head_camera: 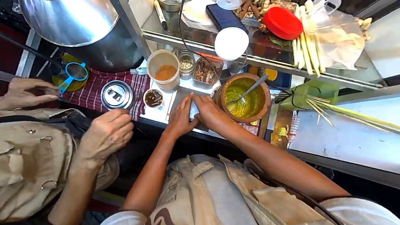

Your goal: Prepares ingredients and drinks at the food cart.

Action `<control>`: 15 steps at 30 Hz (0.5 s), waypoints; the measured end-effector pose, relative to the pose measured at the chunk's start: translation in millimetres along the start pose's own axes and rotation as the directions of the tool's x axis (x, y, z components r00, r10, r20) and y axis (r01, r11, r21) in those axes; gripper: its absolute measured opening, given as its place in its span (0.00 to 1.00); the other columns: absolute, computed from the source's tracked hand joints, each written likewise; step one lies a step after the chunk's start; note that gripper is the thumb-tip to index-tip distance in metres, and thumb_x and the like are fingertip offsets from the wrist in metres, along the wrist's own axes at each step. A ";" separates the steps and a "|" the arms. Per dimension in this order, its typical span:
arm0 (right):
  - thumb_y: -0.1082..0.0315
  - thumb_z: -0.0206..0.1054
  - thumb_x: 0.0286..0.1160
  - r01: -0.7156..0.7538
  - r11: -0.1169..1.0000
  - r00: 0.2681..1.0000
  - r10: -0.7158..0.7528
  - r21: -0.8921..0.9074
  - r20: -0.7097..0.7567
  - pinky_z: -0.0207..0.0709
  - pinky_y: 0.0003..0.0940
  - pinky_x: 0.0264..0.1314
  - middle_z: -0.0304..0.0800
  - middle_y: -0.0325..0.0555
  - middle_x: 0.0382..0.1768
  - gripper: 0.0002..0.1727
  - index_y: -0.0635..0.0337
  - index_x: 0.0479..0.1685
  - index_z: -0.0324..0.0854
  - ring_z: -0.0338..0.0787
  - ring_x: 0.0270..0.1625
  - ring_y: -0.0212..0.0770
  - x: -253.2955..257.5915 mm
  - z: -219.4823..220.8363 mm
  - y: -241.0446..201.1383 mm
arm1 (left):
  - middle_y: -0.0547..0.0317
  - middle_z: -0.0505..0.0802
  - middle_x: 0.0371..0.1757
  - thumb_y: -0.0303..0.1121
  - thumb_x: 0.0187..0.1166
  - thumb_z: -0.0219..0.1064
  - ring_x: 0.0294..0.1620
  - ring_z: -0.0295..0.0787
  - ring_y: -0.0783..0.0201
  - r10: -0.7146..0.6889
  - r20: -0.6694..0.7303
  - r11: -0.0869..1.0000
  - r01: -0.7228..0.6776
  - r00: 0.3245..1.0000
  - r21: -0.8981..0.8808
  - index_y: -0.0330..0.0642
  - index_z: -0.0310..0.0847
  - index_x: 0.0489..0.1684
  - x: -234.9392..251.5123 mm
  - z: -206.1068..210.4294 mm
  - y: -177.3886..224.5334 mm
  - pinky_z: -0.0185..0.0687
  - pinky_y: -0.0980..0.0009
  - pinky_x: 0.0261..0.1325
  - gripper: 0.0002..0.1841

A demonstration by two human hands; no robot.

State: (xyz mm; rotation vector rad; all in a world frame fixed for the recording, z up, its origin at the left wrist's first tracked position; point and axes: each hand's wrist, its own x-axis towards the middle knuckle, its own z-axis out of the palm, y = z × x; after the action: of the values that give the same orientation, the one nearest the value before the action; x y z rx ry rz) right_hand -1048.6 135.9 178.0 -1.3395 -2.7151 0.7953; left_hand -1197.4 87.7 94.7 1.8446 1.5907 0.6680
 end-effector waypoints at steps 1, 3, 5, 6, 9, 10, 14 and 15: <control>0.73 0.79 0.65 -0.001 1.000 1.000 0.001 -0.016 0.026 0.78 0.52 0.73 0.82 0.63 0.66 0.40 0.65 0.82 0.68 0.82 0.70 0.63 4.1 -1.4 1.4 | 0.45 0.67 0.89 0.52 0.68 0.73 0.84 0.70 0.49 -0.003 -0.002 1.000 0.003 1.000 -0.002 0.40 0.50 0.93 0.0 1.2 -1.4 0.72 0.46 0.79 0.51; 0.74 0.81 0.62 -0.003 0.999 0.998 0.005 -0.034 0.060 0.78 0.52 0.73 0.82 0.64 0.65 0.43 0.65 0.83 0.67 0.82 0.70 0.64 9.2 -3.2 1.6 | 0.44 0.68 0.88 0.52 0.66 0.76 0.85 0.69 0.49 -0.007 -0.005 1.000 0.007 1.000 -0.009 0.40 0.47 0.94 -0.2 1.6 -2.6 0.70 0.46 0.81 0.55; 0.72 0.83 0.60 -0.011 0.999 0.997 0.015 -0.050 0.082 0.78 0.52 0.73 0.82 0.63 0.64 0.41 0.66 0.78 0.69 0.82 0.70 0.64 12.2 -4.3 1.0 | 0.42 0.68 0.88 0.52 0.61 0.82 0.86 0.68 0.47 -0.012 -0.009 0.999 0.012 1.000 -0.031 0.40 0.44 0.95 -0.8 0.3 -1.0 0.68 0.47 0.83 0.60; 0.71 0.84 0.59 -0.018 0.998 0.996 0.023 -0.062 0.091 0.78 0.52 0.72 0.82 0.63 0.64 0.39 0.66 0.75 0.71 0.82 0.69 0.63 13.6 -4.4 0.8 | 0.40 0.68 0.88 0.53 0.57 0.85 0.86 0.67 0.46 -0.016 -0.012 0.999 0.016 1.000 -0.047 0.40 0.41 0.95 -1.1 0.3 -0.1 0.66 0.48 0.85 0.65; 0.71 0.83 0.61 -0.014 0.993 0.992 0.027 -0.114 0.121 0.77 0.53 0.74 0.81 0.65 0.65 0.38 0.67 0.75 0.71 0.80 0.71 0.65 14.1 -3.0 -0.7 | 0.34 0.66 0.87 0.55 0.43 0.91 0.86 0.66 0.43 -0.037 -0.041 0.995 0.033 0.998 -0.093 0.36 0.33 0.95 -2.9 4.0 2.4 0.64 0.49 0.86 0.77; 0.72 0.82 0.62 -0.008 0.991 0.992 0.025 -0.135 0.127 0.78 0.53 0.73 0.80 0.65 0.66 0.39 0.65 0.78 0.71 0.80 0.72 0.65 13.5 -2.4 -2.3 | 0.33 0.65 0.87 0.54 0.40 0.93 0.87 0.66 0.43 -0.055 -0.061 0.992 0.048 0.997 -0.115 0.35 0.31 0.95 -4.3 5.9 3.1 0.66 0.49 0.86 0.80; 0.70 0.75 0.71 0.042 0.971 0.980 0.006 -0.233 0.200 0.82 0.54 0.67 0.75 0.68 0.70 0.38 0.54 0.86 0.69 0.78 0.71 0.67 13.3 -4.5 -6.7 | 0.40 0.66 0.88 0.44 0.35 0.96 0.88 0.62 0.47 -0.134 -0.182 0.963 0.084 0.974 -0.258 0.36 0.29 0.95 -13.5 18.6 3.6 0.63 0.51 0.88 0.81; 0.69 0.76 0.71 0.047 0.968 0.976 0.008 -0.247 0.216 0.82 0.54 0.65 0.75 0.67 0.70 0.37 0.53 0.85 0.71 0.78 0.72 0.67 14.3 -5.4 -7.9 | 0.41 0.65 0.89 0.45 0.36 0.96 0.89 0.62 0.48 -0.167 -0.203 0.948 0.101 0.965 -0.303 0.36 0.31 0.95 -19.2 23.0 4.2 0.62 0.51 0.88 0.81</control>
State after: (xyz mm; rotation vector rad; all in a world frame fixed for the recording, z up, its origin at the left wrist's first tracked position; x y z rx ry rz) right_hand -1062.3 144.9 183.2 -1.3362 -3.0837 0.6475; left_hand -1181.0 65.6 82.1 1.4731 1.6423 1.0195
